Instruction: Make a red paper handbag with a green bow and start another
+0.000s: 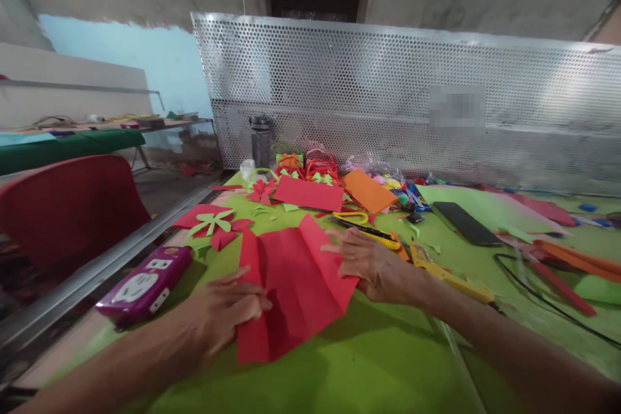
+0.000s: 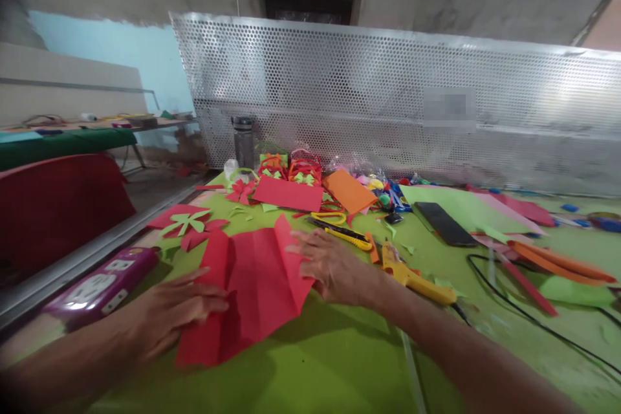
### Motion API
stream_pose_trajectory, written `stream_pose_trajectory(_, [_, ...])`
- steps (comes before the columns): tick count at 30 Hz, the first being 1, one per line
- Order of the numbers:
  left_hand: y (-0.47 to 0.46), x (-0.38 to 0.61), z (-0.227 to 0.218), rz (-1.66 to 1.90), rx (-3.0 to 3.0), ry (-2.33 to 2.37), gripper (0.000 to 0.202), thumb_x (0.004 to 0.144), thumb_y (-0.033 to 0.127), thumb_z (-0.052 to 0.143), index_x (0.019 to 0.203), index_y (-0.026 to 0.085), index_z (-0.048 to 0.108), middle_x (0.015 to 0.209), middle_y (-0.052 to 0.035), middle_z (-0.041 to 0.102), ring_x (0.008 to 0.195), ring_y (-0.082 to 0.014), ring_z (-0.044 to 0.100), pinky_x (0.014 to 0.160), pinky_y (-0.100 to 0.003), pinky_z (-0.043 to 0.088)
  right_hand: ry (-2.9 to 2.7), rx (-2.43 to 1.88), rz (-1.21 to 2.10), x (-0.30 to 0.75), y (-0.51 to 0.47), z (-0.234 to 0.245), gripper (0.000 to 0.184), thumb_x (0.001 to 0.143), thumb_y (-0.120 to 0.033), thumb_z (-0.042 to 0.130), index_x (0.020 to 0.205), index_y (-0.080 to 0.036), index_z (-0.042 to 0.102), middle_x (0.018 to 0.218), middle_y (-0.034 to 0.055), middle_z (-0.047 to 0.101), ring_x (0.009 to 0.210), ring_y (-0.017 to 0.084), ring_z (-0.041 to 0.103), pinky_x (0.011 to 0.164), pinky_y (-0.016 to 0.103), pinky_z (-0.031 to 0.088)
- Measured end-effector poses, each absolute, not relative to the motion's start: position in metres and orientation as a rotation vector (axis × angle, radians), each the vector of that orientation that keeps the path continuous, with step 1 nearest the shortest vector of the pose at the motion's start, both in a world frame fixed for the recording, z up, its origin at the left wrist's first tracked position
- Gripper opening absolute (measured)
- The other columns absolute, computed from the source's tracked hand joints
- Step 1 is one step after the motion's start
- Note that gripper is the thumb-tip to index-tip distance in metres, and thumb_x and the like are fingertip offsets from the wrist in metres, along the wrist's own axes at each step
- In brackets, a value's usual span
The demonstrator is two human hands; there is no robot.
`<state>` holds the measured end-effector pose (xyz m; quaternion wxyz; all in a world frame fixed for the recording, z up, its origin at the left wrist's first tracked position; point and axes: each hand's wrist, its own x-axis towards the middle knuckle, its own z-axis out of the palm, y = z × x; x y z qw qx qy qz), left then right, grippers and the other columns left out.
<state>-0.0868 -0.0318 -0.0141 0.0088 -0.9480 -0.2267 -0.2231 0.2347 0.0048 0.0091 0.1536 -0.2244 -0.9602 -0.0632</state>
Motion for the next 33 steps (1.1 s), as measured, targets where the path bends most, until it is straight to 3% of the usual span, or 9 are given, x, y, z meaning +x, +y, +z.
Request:
stream_pose_trajectory(4, [-0.023, -0.091, -0.011, -0.617, -3.007, -0.549, 0.038, 0.090, 0.045, 0.051, 0.118, 0.020, 0.053, 0.106, -0.0079, 0.070, 0.099, -0.0207, 0.062, 0.098, -0.034, 0.036, -2.758, -0.668, 0.014, 0.233, -0.006, 0.018, 0.019, 0.075, -0.004, 0.053, 0.080, -0.020, 0.063, 0.105, 0.0063, 0.070, 0.116, 0.021, 0.055, 0.109, 0.048, 0.025])
stream_pose_trajectory(7, [-0.010, -0.091, -0.009, -0.512, -3.011, -0.460, 0.048, 0.082, 0.054, 0.056, 0.117, 0.021, 0.056, 0.111, -0.0101, 0.069, 0.098, -0.0240, 0.062, 0.089, -0.035, 0.041, -2.752, -0.701, 0.113, 0.236, -0.007, 0.020, 0.014, 0.081, -0.009, 0.052, 0.081, -0.020, 0.060, 0.095, 0.0062, 0.071, 0.100, 0.018, 0.062, 0.105, 0.045, 0.030])
stream_pose_trajectory(9, [-0.004, -0.091, -0.006, -0.471, -3.003, -0.478, 0.047, 0.081, 0.050, 0.057, 0.119, 0.021, 0.057, 0.115, -0.0103, 0.067, 0.101, -0.0249, 0.061, 0.091, -0.036, 0.041, -2.720, -0.664, 0.195, 0.240, -0.007, 0.021, 0.013, 0.084, -0.011, 0.050, 0.080, -0.020, 0.058, 0.091, 0.0061, 0.071, 0.090, 0.017, 0.064, 0.100, 0.043, 0.036])
stream_pose_trajectory(11, [-0.002, -0.089, -0.004, -0.447, -2.993, -0.530, 0.037, 0.085, 0.035, 0.055, 0.121, 0.023, 0.057, 0.119, -0.0085, 0.065, 0.107, -0.0231, 0.059, 0.094, -0.036, 0.039, -2.669, -0.615, 0.289, 0.246, -0.009, 0.023, 0.017, 0.087, -0.010, 0.046, 0.079, -0.020, 0.057, 0.089, 0.0057, 0.072, 0.084, 0.016, 0.065, 0.095, 0.040, 0.040])
stream_pose_trajectory(13, [0.000, -0.085, -0.004, -0.436, -2.969, -0.601, 0.038, 0.087, 0.017, 0.049, 0.124, 0.025, 0.055, 0.122, -0.0061, 0.064, 0.112, -0.0205, 0.056, 0.099, -0.035, 0.037, -2.619, -0.605, 0.366, 0.252, -0.011, 0.023, 0.022, 0.087, -0.007, 0.042, 0.079, -0.020, 0.057, 0.090, 0.0047, 0.073, 0.085, 0.014, 0.066, 0.094, 0.038, 0.040])
stream_pose_trajectory(15, [0.002, -0.082, -0.008, -0.429, -2.938, -0.607, 0.042, 0.085, 0.012, 0.048, 0.123, 0.027, 0.056, 0.124, -0.0048, 0.063, 0.116, -0.0213, 0.054, 0.102, -0.037, 0.034, -2.574, -0.638, 0.414, 0.257, -0.013, 0.021, 0.026, 0.086, -0.004, 0.040, 0.079, -0.021, 0.057, 0.093, 0.0038, 0.074, 0.089, 0.013, 0.066, 0.096, 0.037, 0.038])
stream_pose_trajectory(20, [0.011, -0.076, -0.023, -0.438, -2.944, -0.498, 0.031, 0.080, 0.019, 0.057, 0.109, 0.028, 0.064, 0.123, -0.0057, 0.063, 0.120, -0.0244, 0.052, 0.107, -0.040, 0.029, -2.529, -0.713, 0.370, 0.267, -0.012, 0.006, 0.020, 0.083, -0.006, 0.046, 0.081, -0.021, 0.060, 0.098, 0.0042, 0.073, 0.096, 0.014, 0.065, 0.095, 0.037, 0.041])
stream_pose_trajectory(26, [0.015, -0.079, -0.029, -0.528, -3.006, -0.402, 0.030, 0.086, 0.019, 0.051, 0.113, 0.028, 0.061, 0.125, -0.0061, 0.062, 0.123, -0.0209, 0.051, 0.108, -0.037, 0.031, -2.679, -0.820, 0.060, 0.267, -0.002, -0.014, 0.031, 0.085, -0.008, 0.047, 0.105, -0.022, 0.066, 0.111, 0.0064, 0.070, 0.117, 0.020, 0.055, 0.104, 0.046, 0.032])
stream_pose_trajectory(33, [0.015, -0.082, -0.024, -0.701, -3.124, -0.476, 0.036, 0.097, 0.042, 0.033, 0.106, 0.023, 0.062, 0.110, -0.0101, 0.070, 0.114, -0.0183, 0.059, 0.106, -0.033, 0.032, -2.719, -0.756, 0.166, 0.268, -0.003, -0.018, 0.024, 0.089, -0.025, 0.048, 0.100, -0.023, 0.069, 0.107, 0.0070, 0.071, 0.117, 0.020, 0.054, 0.111, 0.044, 0.022])
